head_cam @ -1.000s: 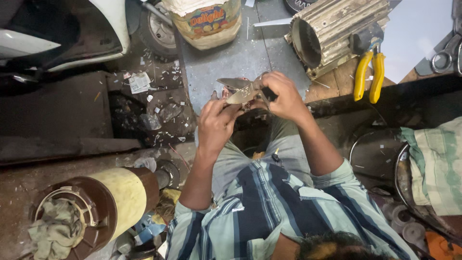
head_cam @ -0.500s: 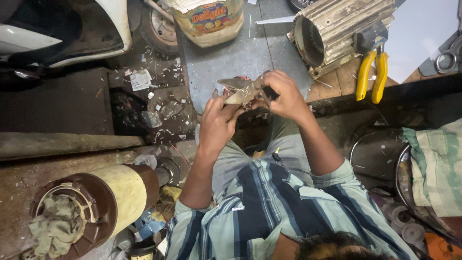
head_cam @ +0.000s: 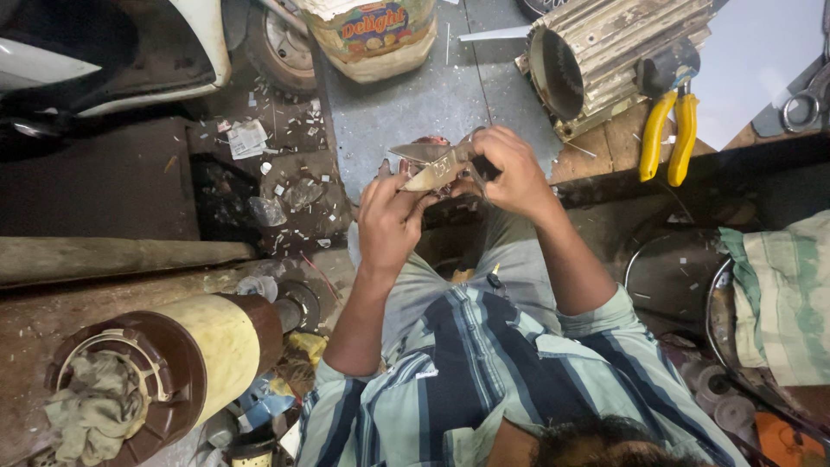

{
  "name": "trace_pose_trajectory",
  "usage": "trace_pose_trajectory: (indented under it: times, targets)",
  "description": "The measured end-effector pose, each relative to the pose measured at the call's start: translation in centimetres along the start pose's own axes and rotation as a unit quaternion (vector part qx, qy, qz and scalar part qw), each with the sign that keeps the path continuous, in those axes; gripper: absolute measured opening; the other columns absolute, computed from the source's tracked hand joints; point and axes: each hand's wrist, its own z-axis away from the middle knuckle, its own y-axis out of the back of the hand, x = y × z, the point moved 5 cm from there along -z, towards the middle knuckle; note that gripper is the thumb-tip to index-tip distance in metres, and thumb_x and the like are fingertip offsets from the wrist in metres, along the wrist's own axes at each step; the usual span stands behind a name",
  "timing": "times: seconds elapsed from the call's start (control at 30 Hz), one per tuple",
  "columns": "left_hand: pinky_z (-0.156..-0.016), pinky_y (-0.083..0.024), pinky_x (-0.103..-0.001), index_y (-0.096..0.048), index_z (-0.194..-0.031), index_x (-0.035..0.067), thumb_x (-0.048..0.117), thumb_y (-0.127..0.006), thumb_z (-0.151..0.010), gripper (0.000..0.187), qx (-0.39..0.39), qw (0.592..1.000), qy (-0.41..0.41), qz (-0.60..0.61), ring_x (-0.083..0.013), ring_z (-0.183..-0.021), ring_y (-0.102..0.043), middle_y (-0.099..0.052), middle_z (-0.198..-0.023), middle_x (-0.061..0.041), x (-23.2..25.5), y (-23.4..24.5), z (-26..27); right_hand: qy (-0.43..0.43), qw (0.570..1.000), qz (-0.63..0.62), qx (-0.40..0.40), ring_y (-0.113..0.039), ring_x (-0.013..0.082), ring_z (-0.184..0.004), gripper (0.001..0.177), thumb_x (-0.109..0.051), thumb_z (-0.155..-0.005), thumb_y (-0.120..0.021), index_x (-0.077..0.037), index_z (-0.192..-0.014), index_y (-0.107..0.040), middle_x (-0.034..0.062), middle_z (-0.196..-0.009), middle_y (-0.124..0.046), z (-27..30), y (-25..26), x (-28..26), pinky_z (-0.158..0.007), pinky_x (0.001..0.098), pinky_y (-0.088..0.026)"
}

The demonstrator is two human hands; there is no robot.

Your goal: The person uses shears to cut and trim copper windings on a motor stator. They repeatedly adjust the stator and cut protruding wire ends, occasionally rotating the part to access different slots.

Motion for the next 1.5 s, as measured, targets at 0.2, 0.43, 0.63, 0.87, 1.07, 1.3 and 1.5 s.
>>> trace_pose_trajectory:
  times: [0.2,0.43,0.63,0.87,1.07,1.3,1.5]
  targets:
    - [-0.084,-0.05,-0.041,-0.078,-0.101,0.009,0.01,-0.085,-0.08,0.021,0.016,1.0,-0.001,0.004,-0.0278,-0.092,-0.062,-0.065,-0.095,-0.005,-0.1,-0.1,0.5,0.0,1.0,-0.006,0.007,-0.067,0.0331,-0.097,0.048,-0.027,-0.071,-0.096,-0.004,-0.101,-0.066,0.0123,-0.102,-0.07,-0.1,0.0,-0.2,-0.087,0.0405,-0.052]
    - [-0.083,-0.051,-0.042,-0.074,-0.099,0.006,0.007,-0.082,-0.083,0.018,-0.001,1.0,0.021,0.023,-0.0293,-0.094,-0.064,-0.066,-0.1,-0.008,-1.1,-0.5,0.7,0.003,1.0,-0.003,0.006,-0.067,0.0337,-0.098,0.051,-0.029,-0.069,-0.096,-0.003,-0.1,-0.065,0.0131,-0.101,-0.069,-0.1,0.0,-0.1,-0.087,0.0413,-0.052]
    - [-0.083,-0.052,-0.042,-0.073,-0.106,0.006,0.004,-0.078,-0.084,0.023,-0.023,0.998,0.034,0.048,-0.0327,-0.097,-0.064,-0.065,-0.103,-0.011,-1.2,-0.3,0.6,0.023,1.0,0.01,0.013,-0.067,0.035,-0.102,0.051,-0.029,-0.068,-0.096,-0.003,-0.101,-0.066,0.0139,-0.105,-0.07,0.0,0.0,-0.1,-0.09,0.042,-0.052]
    - [-0.083,-0.051,-0.044,-0.071,-0.107,0.004,0.005,-0.079,-0.086,0.023,-0.048,0.995,0.068,0.054,-0.0333,-0.097,-0.064,-0.063,-0.102,-0.012,-1.3,-0.5,0.6,0.012,1.0,-0.004,0.0,-0.067,0.0339,-0.102,0.055,-0.031,-0.067,-0.097,-0.003,-0.102,-0.067,0.0134,-0.105,-0.07,0.1,-0.1,0.2,-0.089,0.0418,-0.052]
    - [-0.082,-0.051,-0.041,-0.075,-0.105,0.004,0.004,-0.078,-0.086,0.019,-0.058,0.992,0.087,0.069,-0.0313,-0.097,-0.065,-0.065,-0.103,-0.013,-1.4,-0.6,0.7,-0.011,1.0,-0.002,-0.002,-0.066,0.0342,-0.102,0.056,-0.032,-0.067,-0.096,-0.002,-0.103,-0.066,0.0139,-0.105,-0.069,0.2,-0.1,0.4,-0.089,0.0417,-0.052]
    - [-0.086,-0.051,-0.04,-0.078,-0.103,0.004,0.002,-0.079,-0.085,0.018,-0.053,0.994,0.079,0.058,-0.0315,-0.101,-0.063,-0.066,-0.105,-0.012,-0.9,-0.4,1.0,-0.008,1.0,0.003,0.0,-0.066,0.035,-0.103,0.055,-0.032,-0.069,-0.096,-0.002,-0.101,-0.064,0.0139,-0.105,-0.068,0.3,-0.2,0.7,-0.091,0.0423,-0.052]
    - [-0.081,-0.053,-0.039,-0.076,-0.102,0.004,0.005,-0.081,-0.084,0.018,-0.065,0.988,0.103,0.094,-0.0306,-0.095,-0.067,-0.068,-0.105,-0.011,-2.0,-0.8,0.7,0.005,1.0,0.009,-0.005,-0.066,0.0353,-0.104,0.054,-0.032,-0.067,-0.096,-0.002,-0.102,-0.066,0.0141,-0.105,-0.068,0.3,-0.2,0.8,-0.092,0.043,-0.051]
